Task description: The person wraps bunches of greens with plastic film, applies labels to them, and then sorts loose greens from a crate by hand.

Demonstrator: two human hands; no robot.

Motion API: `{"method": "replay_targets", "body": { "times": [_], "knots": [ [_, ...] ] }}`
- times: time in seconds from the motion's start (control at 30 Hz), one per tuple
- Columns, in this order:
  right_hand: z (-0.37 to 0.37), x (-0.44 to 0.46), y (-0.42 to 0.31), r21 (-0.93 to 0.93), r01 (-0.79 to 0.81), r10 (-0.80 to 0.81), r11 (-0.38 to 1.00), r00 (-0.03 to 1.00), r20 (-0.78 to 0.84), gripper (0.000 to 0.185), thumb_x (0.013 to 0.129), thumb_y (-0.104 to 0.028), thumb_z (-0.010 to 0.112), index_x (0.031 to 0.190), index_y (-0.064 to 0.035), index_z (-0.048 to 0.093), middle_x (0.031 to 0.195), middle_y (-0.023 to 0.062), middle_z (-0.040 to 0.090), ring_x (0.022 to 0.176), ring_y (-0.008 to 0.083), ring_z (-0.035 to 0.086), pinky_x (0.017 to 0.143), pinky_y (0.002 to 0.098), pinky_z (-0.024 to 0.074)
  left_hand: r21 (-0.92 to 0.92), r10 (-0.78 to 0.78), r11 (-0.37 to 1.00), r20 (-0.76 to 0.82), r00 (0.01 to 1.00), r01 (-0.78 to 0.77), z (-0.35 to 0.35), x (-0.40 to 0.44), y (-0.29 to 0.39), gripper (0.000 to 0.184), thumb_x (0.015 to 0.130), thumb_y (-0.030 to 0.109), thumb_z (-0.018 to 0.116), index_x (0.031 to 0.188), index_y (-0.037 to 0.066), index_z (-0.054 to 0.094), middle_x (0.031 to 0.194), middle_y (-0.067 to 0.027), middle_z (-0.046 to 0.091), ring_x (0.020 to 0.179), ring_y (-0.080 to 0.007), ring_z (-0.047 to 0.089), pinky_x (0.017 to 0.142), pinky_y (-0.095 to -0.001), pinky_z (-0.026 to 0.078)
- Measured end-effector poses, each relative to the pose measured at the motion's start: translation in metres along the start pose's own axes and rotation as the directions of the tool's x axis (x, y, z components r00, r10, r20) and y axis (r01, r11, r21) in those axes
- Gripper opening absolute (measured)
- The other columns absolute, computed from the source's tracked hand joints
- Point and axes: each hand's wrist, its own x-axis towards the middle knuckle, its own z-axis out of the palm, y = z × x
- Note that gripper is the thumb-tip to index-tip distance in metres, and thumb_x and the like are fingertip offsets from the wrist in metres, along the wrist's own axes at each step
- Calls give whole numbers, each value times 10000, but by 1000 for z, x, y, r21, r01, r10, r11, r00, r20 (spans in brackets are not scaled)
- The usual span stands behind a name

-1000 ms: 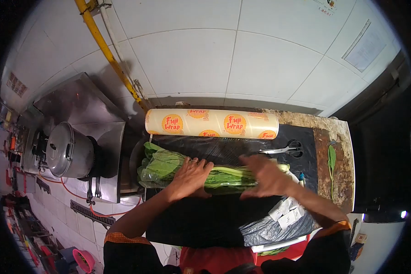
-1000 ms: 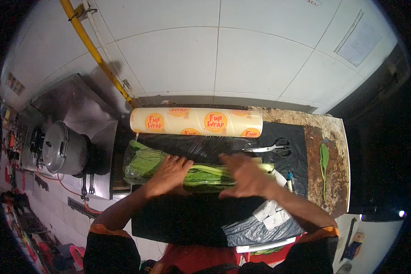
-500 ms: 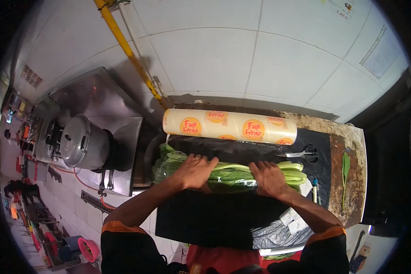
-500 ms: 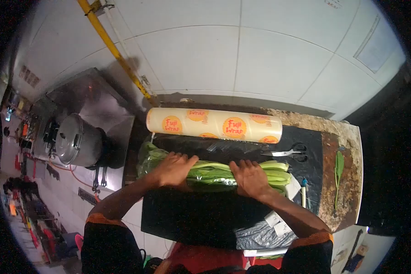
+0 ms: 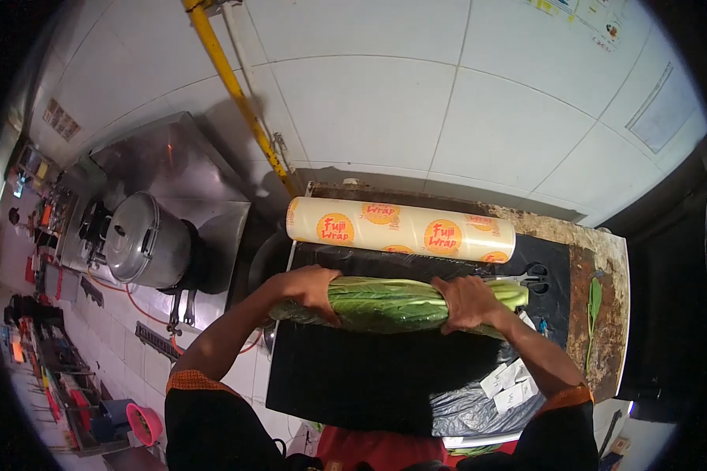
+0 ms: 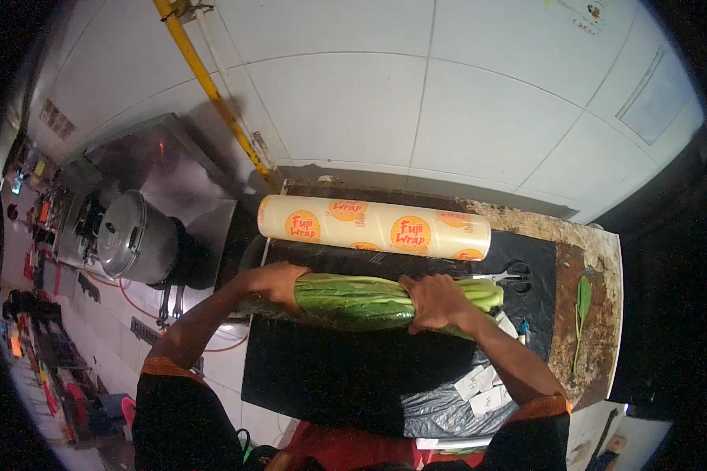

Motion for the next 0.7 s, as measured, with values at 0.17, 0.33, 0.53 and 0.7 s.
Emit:
{"method": "replay_targets", "body": {
  "times": [0.17,0.33,0.53,0.7],
  "knots": [
    [-3,12,9,86,64,-72,994,993,93,767,563,-286,810,1205,-40,470,815,179,663,882,383,636,777,469,479,-264,-12,964,-169,985,-33,13,-4,-31,863,540,552,809,1112,-52,579,1067,-213,641,997,-273,627,844,-342,486],
    [-3,10,12,105,38,-47,994,996,80,755,563,-291,805,1192,-36,474,841,179,664,883,378,638,766,466,484,117,42,993,-366,930,1,-12,-36,31,997,520,649,783,1209,-21,516,1158,-214,564,1100,-320,553,932,-407,410],
    [3,9,40,362,154,-215,919,967,135,952,640,-584,734,1333,-19,408,1166,236,584,1098,337,565,903,400,449,321,300,934,-470,830,-156,37,38,112,1018,573,620,763,1309,17,401,1177,-203,496,1156,-370,479,985,-488,336],
    [6,-33,124,684,-168,38,710,979,201,821,860,-706,384,1277,-12,515,1268,213,525,1188,314,490,1002,401,374,393,325,910,-474,818,-133,45,37,114,956,580,531,791,1284,1,422,1147,-184,506,1120,-348,486,971,-471,354]
  ]
}}
